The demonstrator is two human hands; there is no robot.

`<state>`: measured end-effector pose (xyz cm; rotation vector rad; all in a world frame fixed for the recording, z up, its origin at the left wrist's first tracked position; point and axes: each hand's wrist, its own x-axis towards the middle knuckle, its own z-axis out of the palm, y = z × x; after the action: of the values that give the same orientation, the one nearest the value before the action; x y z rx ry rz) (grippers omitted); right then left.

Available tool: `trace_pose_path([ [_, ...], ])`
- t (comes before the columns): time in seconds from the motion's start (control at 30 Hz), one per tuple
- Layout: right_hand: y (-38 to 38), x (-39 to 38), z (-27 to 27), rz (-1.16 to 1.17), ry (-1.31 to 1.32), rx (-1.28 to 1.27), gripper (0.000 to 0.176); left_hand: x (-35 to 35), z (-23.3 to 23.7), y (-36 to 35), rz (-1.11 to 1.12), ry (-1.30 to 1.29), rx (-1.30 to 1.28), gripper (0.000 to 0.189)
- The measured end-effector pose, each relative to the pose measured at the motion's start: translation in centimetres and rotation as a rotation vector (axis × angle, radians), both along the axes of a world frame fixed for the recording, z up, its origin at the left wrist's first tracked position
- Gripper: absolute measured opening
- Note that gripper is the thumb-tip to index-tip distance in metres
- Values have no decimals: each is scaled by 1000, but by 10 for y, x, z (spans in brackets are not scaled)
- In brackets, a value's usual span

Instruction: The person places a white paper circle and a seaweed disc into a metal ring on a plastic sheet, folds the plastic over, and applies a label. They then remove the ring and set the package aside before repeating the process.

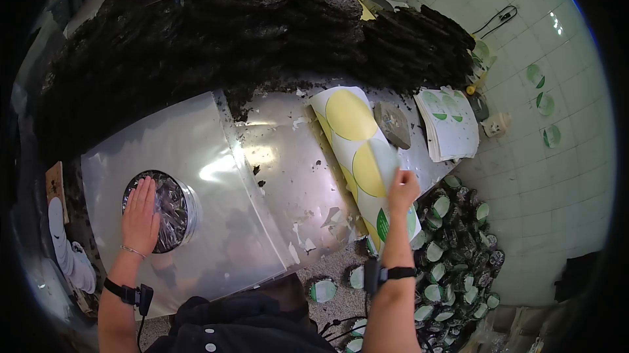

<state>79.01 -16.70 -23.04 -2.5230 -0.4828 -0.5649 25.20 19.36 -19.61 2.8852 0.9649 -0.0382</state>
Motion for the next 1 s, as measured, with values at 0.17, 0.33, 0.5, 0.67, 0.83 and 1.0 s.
trace_pose_path([
  [0.17,-137,81,72,-145,425,947,46,-5,8,5,20,-186,-27,65],
  [0.33,152,-244,84,721,512,284,57,-11,9,7,-10,-253,-93,77],
  [0.5,246,-392,43,1346,364,-324,82,-17,-7,6,147,-234,-551,56],
  [0.67,259,-397,54,1365,346,-513,83,-17,-28,6,60,-369,-513,50],
  [0.83,308,-401,100,1502,473,-481,73,-11,-35,1,530,-1131,-1737,48],
  [1.0,329,-405,35,1541,267,-541,61,-59,3,5,32,-334,-724,54],
])
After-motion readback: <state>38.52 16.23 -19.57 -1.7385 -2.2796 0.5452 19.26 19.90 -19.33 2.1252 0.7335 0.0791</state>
